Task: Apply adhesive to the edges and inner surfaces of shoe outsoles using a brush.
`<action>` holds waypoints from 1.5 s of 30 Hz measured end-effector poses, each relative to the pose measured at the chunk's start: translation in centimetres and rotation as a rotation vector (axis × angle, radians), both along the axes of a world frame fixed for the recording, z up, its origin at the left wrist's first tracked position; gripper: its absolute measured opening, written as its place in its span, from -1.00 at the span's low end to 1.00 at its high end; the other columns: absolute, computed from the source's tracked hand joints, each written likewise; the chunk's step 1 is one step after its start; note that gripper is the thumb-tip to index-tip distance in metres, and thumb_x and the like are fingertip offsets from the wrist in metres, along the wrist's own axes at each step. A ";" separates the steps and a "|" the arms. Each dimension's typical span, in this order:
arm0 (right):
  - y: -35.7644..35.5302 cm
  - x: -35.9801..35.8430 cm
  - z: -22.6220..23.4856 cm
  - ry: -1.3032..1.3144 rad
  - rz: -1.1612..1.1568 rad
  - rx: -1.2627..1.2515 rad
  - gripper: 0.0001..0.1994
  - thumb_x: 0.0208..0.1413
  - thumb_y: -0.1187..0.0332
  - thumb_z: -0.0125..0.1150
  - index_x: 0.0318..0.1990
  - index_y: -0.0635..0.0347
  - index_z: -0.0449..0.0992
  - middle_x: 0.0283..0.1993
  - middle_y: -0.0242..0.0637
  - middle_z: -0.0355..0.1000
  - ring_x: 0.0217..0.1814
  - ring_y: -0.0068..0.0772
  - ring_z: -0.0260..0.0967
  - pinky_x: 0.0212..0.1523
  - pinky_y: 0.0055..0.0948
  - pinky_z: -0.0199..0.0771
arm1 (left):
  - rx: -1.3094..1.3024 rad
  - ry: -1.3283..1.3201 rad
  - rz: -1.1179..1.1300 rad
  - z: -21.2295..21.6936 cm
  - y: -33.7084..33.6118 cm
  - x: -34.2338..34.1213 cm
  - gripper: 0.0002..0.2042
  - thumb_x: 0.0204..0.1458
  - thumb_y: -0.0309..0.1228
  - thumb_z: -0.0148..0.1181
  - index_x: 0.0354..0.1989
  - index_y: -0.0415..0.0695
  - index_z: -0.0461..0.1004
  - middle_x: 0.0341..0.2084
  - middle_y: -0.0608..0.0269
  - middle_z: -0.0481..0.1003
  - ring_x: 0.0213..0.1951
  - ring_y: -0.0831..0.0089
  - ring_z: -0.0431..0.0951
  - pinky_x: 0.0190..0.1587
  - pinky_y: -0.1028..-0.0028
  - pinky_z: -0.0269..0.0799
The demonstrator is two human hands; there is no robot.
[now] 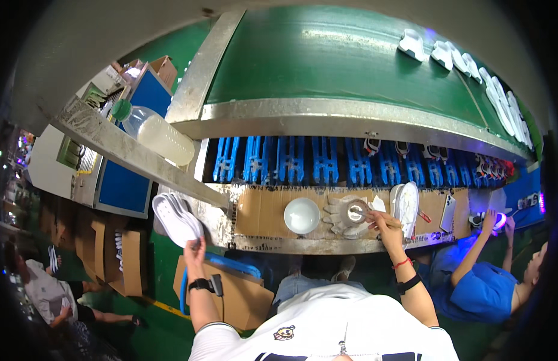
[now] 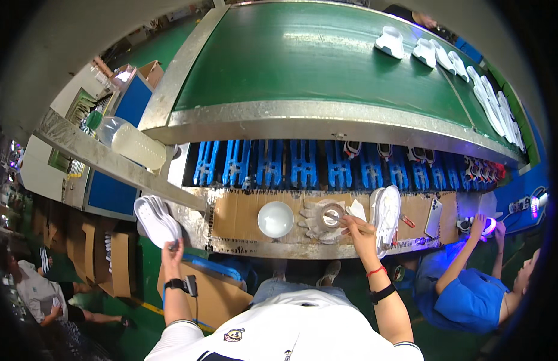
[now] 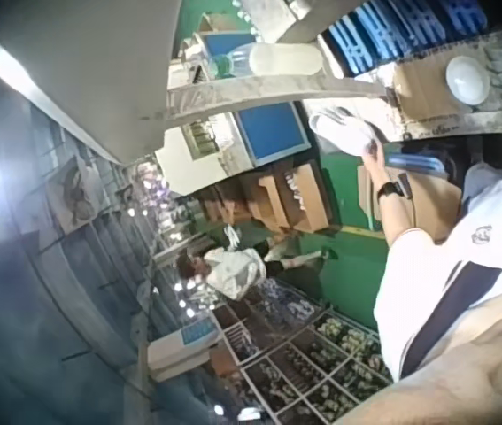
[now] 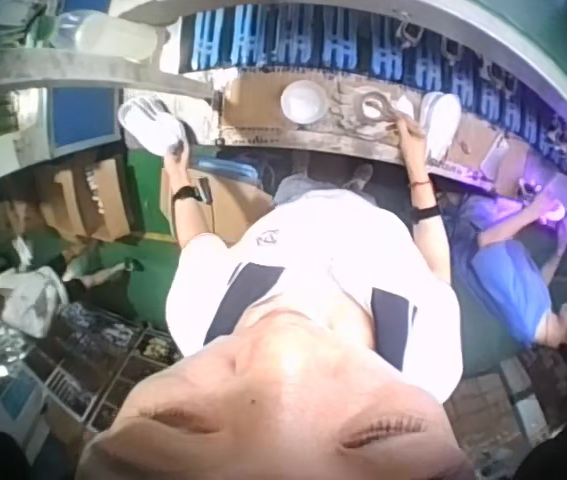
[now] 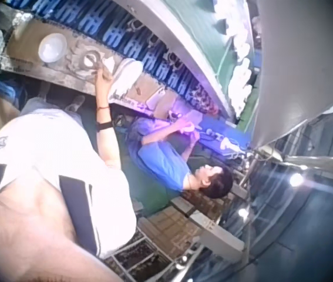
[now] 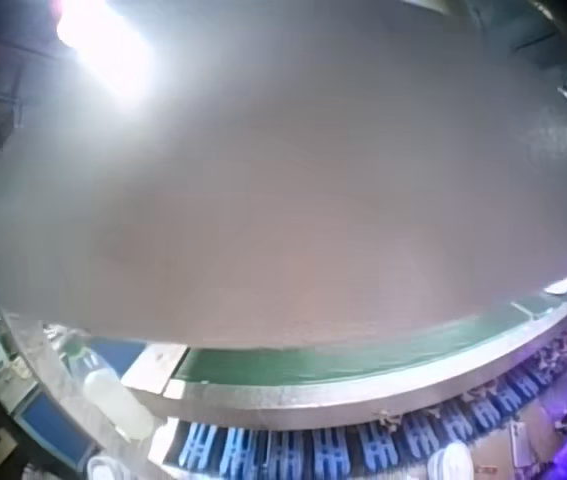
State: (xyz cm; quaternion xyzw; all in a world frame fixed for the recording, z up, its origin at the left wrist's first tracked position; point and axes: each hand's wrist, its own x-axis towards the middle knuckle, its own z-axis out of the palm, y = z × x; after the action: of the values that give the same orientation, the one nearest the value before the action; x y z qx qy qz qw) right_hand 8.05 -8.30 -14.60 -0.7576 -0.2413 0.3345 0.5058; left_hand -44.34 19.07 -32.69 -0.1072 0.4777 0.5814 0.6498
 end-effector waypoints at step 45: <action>-3.7 0.9 7.3 0.114 0.033 0.301 -0.75 0.14 0.44 -0.07 -0.21 0.47 0.50 -0.40 -0.16 0.51 -0.43 -0.52 0.44 -0.37 -0.60 0.44 | 0.682 0.391 -1.048 21.7 -14.4 31.3 -0.56 0.00 -0.68 0.03 0.10 -0.25 0.15 -0.13 0.03 0.44 -0.11 0.36 0.49 -0.17 0.46 0.52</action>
State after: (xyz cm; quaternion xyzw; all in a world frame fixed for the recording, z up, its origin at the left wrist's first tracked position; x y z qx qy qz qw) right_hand 8.94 -12.04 -7.26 -0.6490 -0.2720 0.3456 0.6208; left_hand -13.08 4.67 -11.04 0.4596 0.3648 0.3152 0.7459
